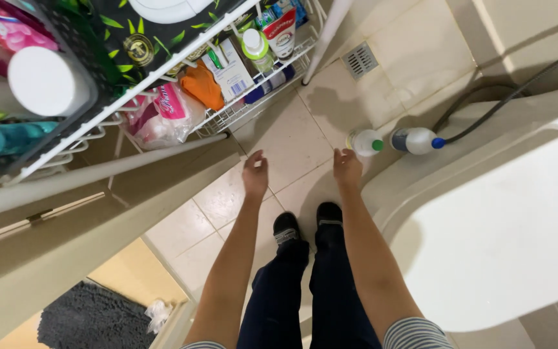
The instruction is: The person rinses a white cloth under a running tap and wrings it out. They then pick up an orange cloth and fold it into a small square by hand. Finally, the person places the folded orange cloth onto a wire rack shelf.
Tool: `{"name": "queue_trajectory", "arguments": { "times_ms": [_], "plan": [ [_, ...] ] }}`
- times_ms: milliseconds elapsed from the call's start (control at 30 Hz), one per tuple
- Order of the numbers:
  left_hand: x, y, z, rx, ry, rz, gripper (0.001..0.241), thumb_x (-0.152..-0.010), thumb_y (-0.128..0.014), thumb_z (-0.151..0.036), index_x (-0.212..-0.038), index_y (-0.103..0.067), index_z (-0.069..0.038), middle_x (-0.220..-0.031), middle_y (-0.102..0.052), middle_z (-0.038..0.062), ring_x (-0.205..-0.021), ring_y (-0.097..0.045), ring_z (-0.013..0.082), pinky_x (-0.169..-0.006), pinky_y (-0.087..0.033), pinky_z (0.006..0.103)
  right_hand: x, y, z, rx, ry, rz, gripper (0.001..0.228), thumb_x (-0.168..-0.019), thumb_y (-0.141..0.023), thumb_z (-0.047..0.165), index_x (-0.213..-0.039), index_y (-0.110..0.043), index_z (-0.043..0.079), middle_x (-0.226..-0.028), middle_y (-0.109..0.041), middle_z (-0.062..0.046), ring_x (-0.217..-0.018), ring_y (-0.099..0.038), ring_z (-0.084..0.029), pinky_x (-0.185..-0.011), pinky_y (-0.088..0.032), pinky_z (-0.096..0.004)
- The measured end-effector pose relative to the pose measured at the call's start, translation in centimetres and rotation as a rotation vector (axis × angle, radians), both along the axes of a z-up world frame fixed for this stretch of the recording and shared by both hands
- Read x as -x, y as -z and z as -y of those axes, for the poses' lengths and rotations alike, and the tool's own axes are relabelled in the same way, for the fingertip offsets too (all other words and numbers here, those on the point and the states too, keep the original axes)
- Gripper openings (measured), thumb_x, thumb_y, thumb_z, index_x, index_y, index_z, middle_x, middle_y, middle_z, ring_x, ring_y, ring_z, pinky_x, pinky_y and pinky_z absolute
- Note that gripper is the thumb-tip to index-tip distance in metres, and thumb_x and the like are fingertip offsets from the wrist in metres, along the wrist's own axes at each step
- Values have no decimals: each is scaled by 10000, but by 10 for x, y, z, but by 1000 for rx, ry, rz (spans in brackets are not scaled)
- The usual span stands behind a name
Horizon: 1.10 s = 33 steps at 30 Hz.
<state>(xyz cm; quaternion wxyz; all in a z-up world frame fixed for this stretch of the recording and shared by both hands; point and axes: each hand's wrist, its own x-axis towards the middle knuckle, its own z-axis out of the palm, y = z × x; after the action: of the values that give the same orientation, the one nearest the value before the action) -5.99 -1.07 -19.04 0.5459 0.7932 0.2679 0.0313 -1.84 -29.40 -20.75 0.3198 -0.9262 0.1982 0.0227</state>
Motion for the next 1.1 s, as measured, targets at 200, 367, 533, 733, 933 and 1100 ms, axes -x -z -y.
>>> {"name": "queue_trajectory", "arguments": {
  "times_ms": [200,367,533,733,933,1100],
  "plan": [
    [-1,-146,-34,-615,75,92,332,-925,-668,-73,-1254,-692,-38,-1272,-633,233,-1216,-575,406,-1041,-490,488,40,-83,-22,-205,-37,-37,352,-978,-669,420,-1087,-723,90,-906,-751,-163,-840,-723,-365,-729,-560,-469],
    [-20,-266,-42,-803,284,-122,280,-912,-646,-168,-1173,-726,-105,-1321,-631,163,-1338,-493,393,-1185,-316,557,60,-167,-55,-345,-75,-75,300,-971,-664,389,-1100,-751,132,-896,-777,-97,-773,-723,-272,-698,-562,-411],
    [-33,-321,-52,-978,560,-746,443,-950,-535,-395,-1245,-693,-104,-1513,-437,188,-1462,-270,477,-1172,-71,637,66,-251,-78,-562,-78,-174,298,-963,-637,344,-1144,-735,128,-915,-760,-33,-681,-682,-133,-635,-551,-328],
    [-15,-306,-59,-1010,615,-779,508,-1055,-354,-288,-1471,-517,-47,-1571,-383,277,-1424,-325,513,-1166,-130,664,78,-327,-99,-511,-166,-239,353,-964,-673,396,-1166,-726,111,-919,-769,-69,-657,-666,-142,-641,-538,-335],
    [2,-371,-36,-680,609,-1035,582,-993,-477,-267,-1549,-423,-105,-1658,-288,203,-1453,-316,542,-1151,-238,654,88,-363,-108,-546,-275,-173,336,-974,-662,361,-1170,-715,93,-961,-753,-41,-691,-687,-114,-670,-554,-291],
    [34,-422,-27,-351,418,-1143,649,-974,-536,-262,-1580,-324,-171,-1690,-140,153,-1471,-245,538,-1105,-283,744,93,-389,-103,-707,-277,-132,322,-956,-694,304,-1140,-714,41,-921,-750,-60,-693,-678,-123,-664,-560,-284]
  ]
}}
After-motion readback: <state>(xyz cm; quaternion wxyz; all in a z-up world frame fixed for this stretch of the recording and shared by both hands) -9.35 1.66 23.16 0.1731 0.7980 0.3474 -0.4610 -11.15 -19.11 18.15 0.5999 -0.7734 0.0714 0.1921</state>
